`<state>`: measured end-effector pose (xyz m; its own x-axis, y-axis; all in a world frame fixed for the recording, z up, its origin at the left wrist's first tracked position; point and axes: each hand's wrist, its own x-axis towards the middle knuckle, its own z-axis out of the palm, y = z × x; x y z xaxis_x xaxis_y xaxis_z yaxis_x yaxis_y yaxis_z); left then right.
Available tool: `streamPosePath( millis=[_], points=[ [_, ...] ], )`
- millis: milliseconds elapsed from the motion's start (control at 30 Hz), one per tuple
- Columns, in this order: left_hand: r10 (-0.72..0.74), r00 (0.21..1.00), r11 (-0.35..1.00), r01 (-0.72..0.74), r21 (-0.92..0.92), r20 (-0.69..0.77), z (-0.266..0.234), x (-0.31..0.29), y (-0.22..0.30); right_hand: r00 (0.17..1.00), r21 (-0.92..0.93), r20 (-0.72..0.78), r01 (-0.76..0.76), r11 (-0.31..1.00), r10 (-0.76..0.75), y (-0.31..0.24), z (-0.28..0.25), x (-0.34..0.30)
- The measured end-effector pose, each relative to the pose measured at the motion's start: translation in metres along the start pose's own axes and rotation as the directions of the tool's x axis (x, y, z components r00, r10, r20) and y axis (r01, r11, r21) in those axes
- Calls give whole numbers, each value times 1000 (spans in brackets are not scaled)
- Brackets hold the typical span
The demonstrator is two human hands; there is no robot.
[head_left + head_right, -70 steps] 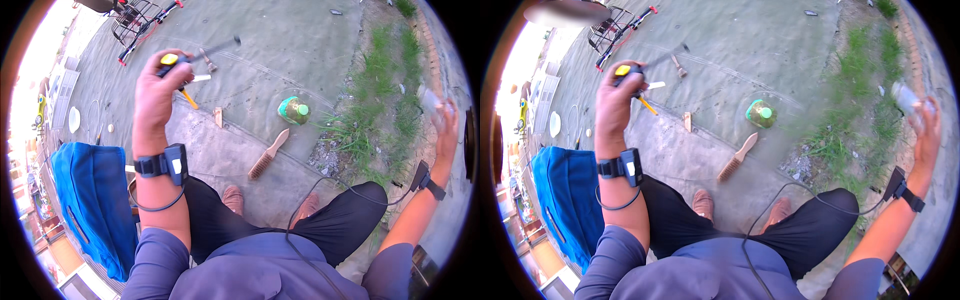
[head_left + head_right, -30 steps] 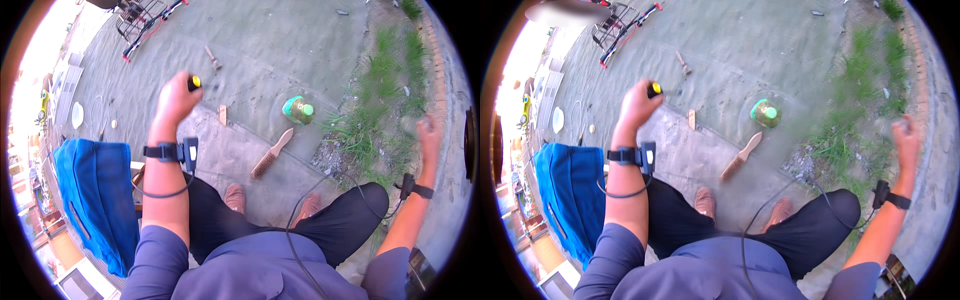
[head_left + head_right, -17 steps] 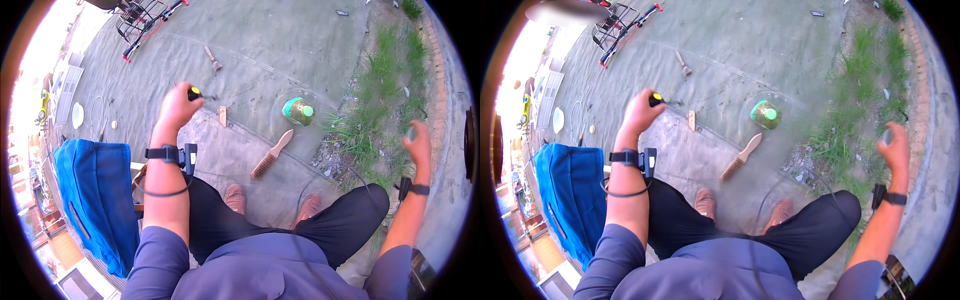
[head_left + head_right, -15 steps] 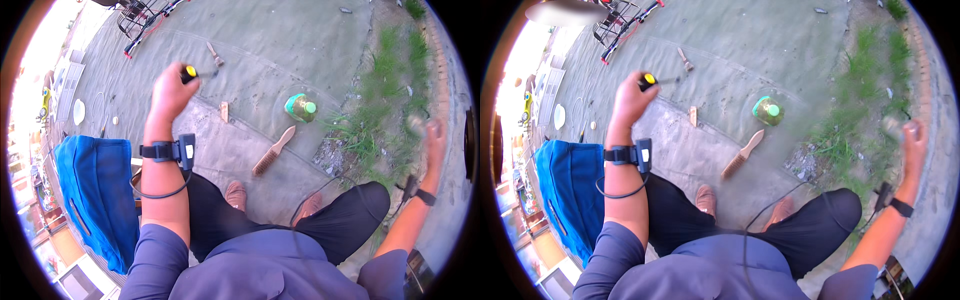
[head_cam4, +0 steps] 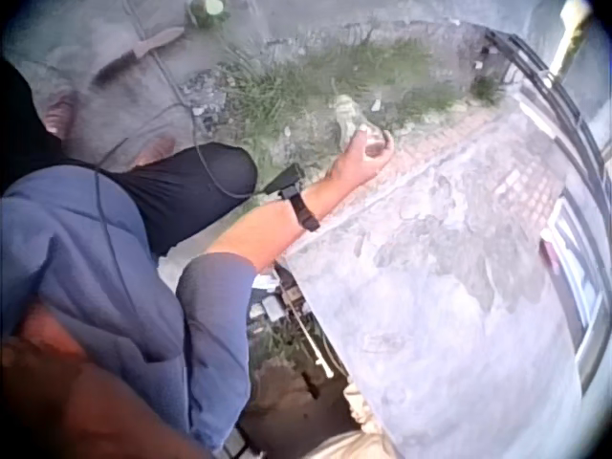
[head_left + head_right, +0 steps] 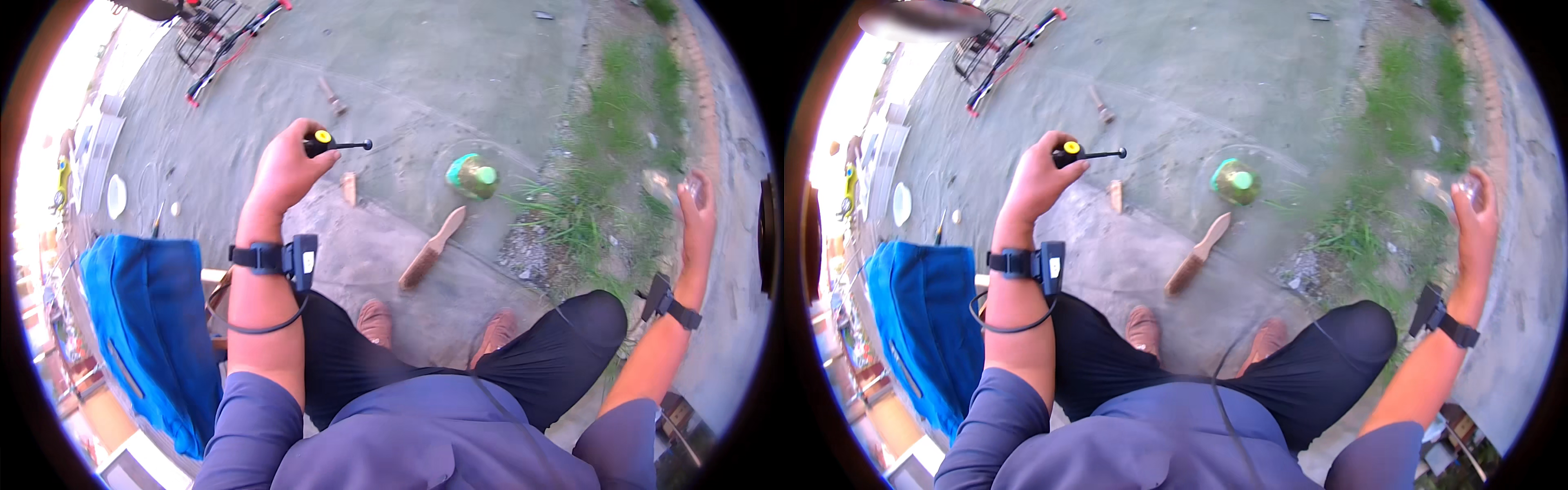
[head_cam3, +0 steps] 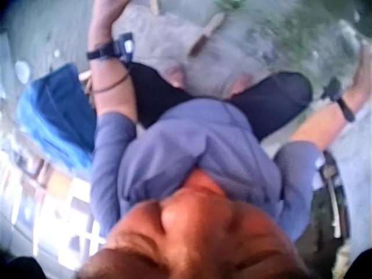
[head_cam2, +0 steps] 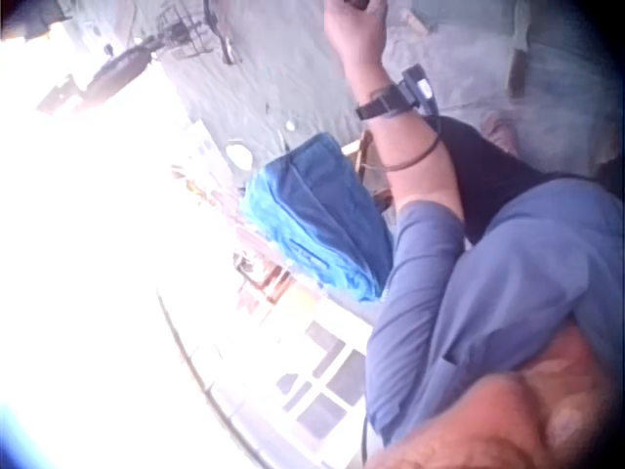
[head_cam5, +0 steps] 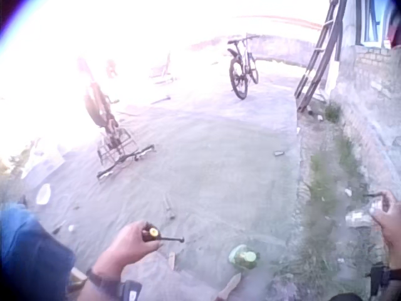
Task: The person assembles a small torch device, pours liquid from a bottle into a cup, and uses the torch to heat an adjustable wrench taken from a tray of tools.
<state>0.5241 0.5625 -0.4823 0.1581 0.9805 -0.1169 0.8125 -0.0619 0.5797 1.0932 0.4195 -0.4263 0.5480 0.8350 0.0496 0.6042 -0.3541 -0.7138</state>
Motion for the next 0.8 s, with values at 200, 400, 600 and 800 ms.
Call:
streamPosePath(
  millis=[200, 400, 600, 800],
  points=[
    [8, 1000, 941, -4, -339, 9, 10, -3, 18, 957, 858, 273, -196, 474, -98, -38, 29, 2],
    [273, 943, -111, -167, -980, -192, -43, -9, 14, 895, 968, 243, -251, 30, -374, -61, -2, 5],
    [-67, 992, 920, 22, 392, 103, -6, 2, -59, 985, 600, 142, -9, 800, -95, 19, 6, 19],
    [12, 977, 705, -158, -691, -211, -55, 2, 15, 996, 347, -84, 27, 938, 3, 2, -29, 28]
  ],
)
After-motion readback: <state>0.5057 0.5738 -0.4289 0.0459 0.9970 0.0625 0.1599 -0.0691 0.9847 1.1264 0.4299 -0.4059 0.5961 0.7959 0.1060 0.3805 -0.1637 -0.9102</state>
